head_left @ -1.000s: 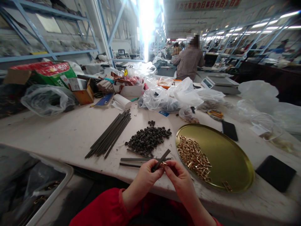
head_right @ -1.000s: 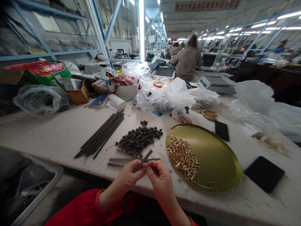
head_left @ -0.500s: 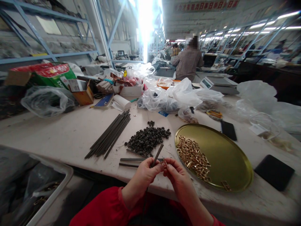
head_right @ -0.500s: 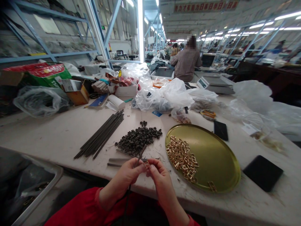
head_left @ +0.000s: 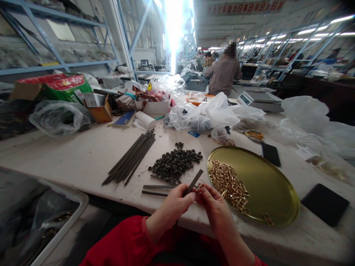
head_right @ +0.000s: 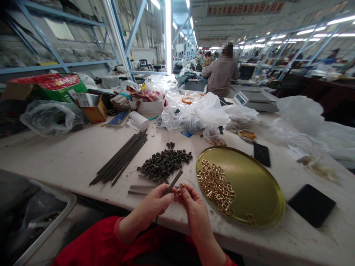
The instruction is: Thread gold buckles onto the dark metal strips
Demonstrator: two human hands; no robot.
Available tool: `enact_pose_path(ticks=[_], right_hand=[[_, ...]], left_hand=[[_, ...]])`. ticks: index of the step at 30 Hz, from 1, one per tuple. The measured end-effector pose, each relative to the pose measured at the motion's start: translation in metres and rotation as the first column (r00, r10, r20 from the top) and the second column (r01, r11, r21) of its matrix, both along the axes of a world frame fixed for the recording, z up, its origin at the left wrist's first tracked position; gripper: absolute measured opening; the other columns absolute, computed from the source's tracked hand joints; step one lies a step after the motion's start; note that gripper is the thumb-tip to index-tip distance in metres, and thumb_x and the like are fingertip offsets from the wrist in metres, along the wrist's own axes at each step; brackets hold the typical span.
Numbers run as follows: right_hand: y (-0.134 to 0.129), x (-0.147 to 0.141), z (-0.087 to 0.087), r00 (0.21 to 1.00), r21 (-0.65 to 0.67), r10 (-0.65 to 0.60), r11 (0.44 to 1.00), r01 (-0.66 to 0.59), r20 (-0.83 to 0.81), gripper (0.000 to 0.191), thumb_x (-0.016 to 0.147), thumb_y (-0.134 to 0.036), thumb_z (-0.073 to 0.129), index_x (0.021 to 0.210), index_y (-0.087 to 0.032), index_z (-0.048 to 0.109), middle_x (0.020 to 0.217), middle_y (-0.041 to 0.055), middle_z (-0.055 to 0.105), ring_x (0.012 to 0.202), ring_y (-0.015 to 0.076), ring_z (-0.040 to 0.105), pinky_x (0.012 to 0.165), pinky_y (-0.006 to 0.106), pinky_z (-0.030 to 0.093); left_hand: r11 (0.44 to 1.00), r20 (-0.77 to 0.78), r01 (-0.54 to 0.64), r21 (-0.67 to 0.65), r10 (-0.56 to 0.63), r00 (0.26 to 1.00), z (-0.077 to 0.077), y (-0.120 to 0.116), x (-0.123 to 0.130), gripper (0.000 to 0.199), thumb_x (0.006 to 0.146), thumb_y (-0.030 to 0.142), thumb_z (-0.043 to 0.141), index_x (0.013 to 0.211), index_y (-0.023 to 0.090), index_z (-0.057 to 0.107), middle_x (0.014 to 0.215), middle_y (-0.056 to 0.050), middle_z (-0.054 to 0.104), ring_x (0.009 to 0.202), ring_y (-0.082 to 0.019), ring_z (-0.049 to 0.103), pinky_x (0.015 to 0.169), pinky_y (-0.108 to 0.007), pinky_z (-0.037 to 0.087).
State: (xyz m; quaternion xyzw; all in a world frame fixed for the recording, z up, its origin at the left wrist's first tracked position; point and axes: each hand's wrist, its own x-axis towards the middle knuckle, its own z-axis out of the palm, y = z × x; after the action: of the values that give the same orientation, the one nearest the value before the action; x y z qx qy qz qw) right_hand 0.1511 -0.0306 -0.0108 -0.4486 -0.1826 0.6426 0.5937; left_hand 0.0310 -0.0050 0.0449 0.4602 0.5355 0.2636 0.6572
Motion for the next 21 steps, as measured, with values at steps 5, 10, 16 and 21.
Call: enact_pose_path(ticks=[5,10,16,21], right_hand=[[-0.002,0.002,0.012,0.982,0.01,0.06,0.998,-0.062,0.177,0.038,0.062,-0.041,0.074,0.092,-0.019,0.068,0.091,0.006,0.07,0.082,0.0218,0.063,0.075,0.034,0.049],[-0.003,-0.001,0.016,0.972,0.022,0.043,0.999,-0.049,0.229,0.039,0.057,-0.042,0.075,0.089,-0.02,0.069,0.083,0.0035,0.071,0.073,0.0187,0.062,0.067,0.03,0.049],[-0.003,-0.003,0.018,0.962,0.046,0.028,0.998,-0.042,0.272,0.04,0.056,-0.043,0.075,0.087,-0.018,0.068,0.077,0.0031,0.07,0.066,0.017,0.06,0.061,0.028,0.048],[-0.002,0.001,0.012,0.964,0.056,0.039,0.997,-0.055,0.264,0.037,0.062,-0.042,0.073,0.089,-0.018,0.067,0.081,0.0042,0.069,0.069,0.0181,0.061,0.062,0.029,0.048]], left_hand=[[0.986,-0.077,0.017,0.163,-0.005,0.997,-0.009,0.001,-0.001,0.017,0.07,0.031,0.058,0.069,0.015,0.053,0.061,0.003,0.054,0.055,-0.008,0.044,0.05,-0.019,0.032],[0.981,-0.139,0.022,0.191,0.004,0.99,-0.011,0.0,-0.002,0.012,0.069,0.026,0.054,0.064,0.017,0.05,0.057,0.004,0.051,0.056,-0.01,0.044,0.054,-0.021,0.033],[0.973,-0.179,0.055,0.222,-0.015,0.984,-0.012,-0.002,-0.003,0.011,0.069,0.026,0.053,0.063,0.017,0.048,0.058,0.005,0.05,0.056,-0.01,0.042,0.055,-0.021,0.033],[0.97,-0.193,0.113,0.214,-0.071,0.979,-0.008,-0.001,-0.002,0.01,0.068,0.026,0.054,0.067,0.016,0.051,0.061,0.003,0.053,0.056,-0.009,0.042,0.053,-0.02,0.032]])
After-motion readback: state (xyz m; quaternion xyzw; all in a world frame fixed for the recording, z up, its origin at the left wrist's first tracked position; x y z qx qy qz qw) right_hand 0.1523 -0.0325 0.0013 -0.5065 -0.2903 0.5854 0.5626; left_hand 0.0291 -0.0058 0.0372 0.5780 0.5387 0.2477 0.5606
